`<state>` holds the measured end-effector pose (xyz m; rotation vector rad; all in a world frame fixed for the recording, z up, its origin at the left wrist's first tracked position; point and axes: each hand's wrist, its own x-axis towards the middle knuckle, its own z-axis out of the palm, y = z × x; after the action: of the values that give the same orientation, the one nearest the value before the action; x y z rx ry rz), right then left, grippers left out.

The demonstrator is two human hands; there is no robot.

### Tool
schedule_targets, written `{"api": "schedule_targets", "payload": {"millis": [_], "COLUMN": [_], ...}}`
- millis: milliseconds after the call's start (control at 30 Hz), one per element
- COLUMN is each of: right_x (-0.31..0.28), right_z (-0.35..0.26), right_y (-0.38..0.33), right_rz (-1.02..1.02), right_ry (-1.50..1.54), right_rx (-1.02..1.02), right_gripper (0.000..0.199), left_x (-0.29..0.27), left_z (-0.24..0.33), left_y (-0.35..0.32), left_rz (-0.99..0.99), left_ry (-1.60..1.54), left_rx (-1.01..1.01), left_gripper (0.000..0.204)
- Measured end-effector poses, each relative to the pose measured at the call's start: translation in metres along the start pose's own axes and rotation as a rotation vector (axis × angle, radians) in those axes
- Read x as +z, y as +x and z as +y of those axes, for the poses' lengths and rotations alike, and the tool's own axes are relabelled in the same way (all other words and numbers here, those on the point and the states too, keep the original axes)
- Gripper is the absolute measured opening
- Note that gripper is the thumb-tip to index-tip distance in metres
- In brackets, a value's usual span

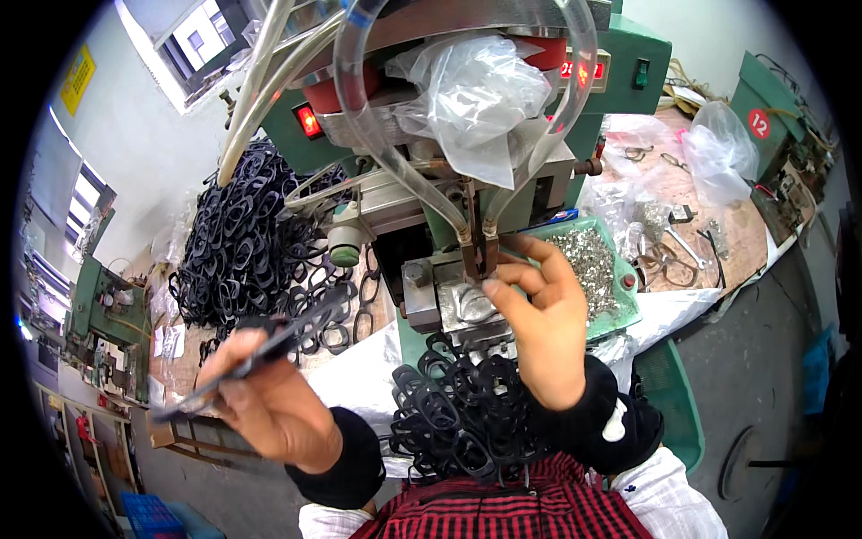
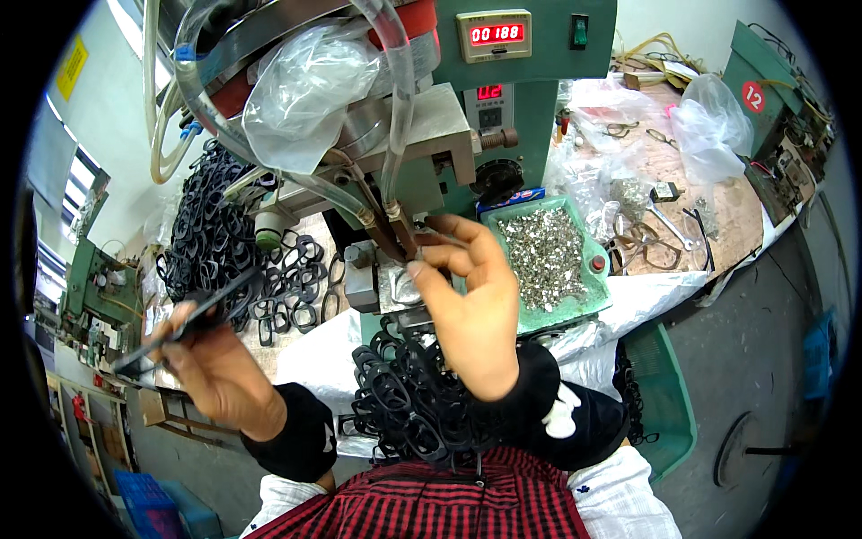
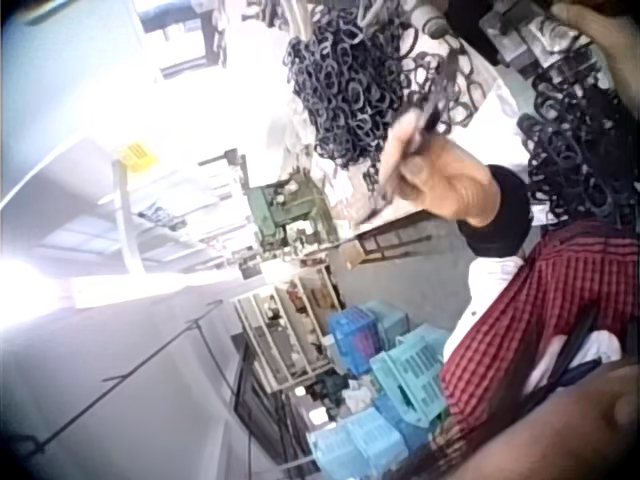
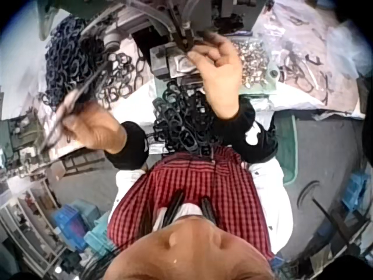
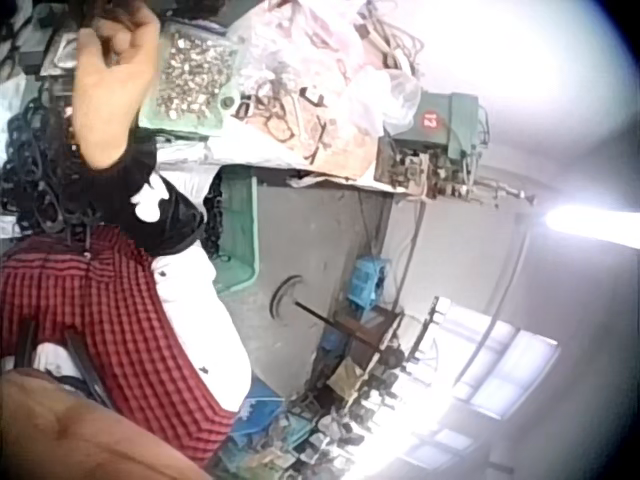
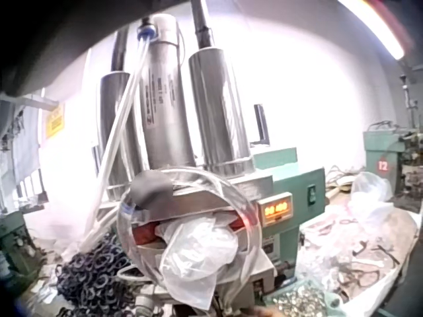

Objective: The person repeatedly picks black plastic frames and small metal pins, places them into a press machine, and removes the assembled units. The person handles the parts one at a time and accumulates finished assemblies on the workbench.

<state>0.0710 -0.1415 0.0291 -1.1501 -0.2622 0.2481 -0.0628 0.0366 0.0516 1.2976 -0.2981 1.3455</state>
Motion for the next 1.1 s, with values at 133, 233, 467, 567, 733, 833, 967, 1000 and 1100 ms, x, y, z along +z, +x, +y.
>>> {"api": "schedule_targets", "payload": {"millis": [133,233,467,567,733,833,967,1000,1100], "right_x": [-0.011,-0.064,-0.156,-0.138,-0.129,-0.132,-0.139,-0.145,-0.133], "right_z": [-0.008,0.007,0.054,0.048,0.047,0.050,0.048,0.051,0.050], "right_y": [-0.011,0.020,0.035,0.037,0.058,0.059,0.047,0.047,0.049], "right_rz": [-0.175,-0.141,0.136,0.084,-0.217,-0.033,0.209,0.239,0.302], "right_ry": [-0.163,-0.840,-1.354,-1.341,-1.502,-1.292,-1.015,-1.018,-0.758], "right_rx": [-0.140,-0.455,-0.598,-0.703,-0.760,-0.834,-0.584,-0.565,-0.394], "right_gripper": [0.047,0.028,0.016,0.011,0.017,0.015,0.011,0.011,0.011], "left_x": [0.013,0.039,0.047,0.045,0.043,0.017,-0.024,-0.027,-0.063], "left_z": [-0.010,-0.026,-0.056,-0.054,-0.049,-0.031,-0.046,-0.060,-0.126], "left_y": [-0.015,-0.026,-0.042,-0.042,-0.059,-0.075,-0.039,-0.019,0.010], "left_rz": [-0.450,-0.814,-0.863,-0.865,-0.814,-0.731,-0.034,0.071,-0.189], "left_ry": [0.390,0.483,0.527,0.528,0.536,0.710,0.914,0.803,1.154], "left_rx": [0.170,0.170,0.312,0.286,0.166,0.278,0.247,0.142,0.075], "left_gripper": [0.023,0.028,0.034,0.034,0.038,0.036,0.016,0.016,0.017]}}
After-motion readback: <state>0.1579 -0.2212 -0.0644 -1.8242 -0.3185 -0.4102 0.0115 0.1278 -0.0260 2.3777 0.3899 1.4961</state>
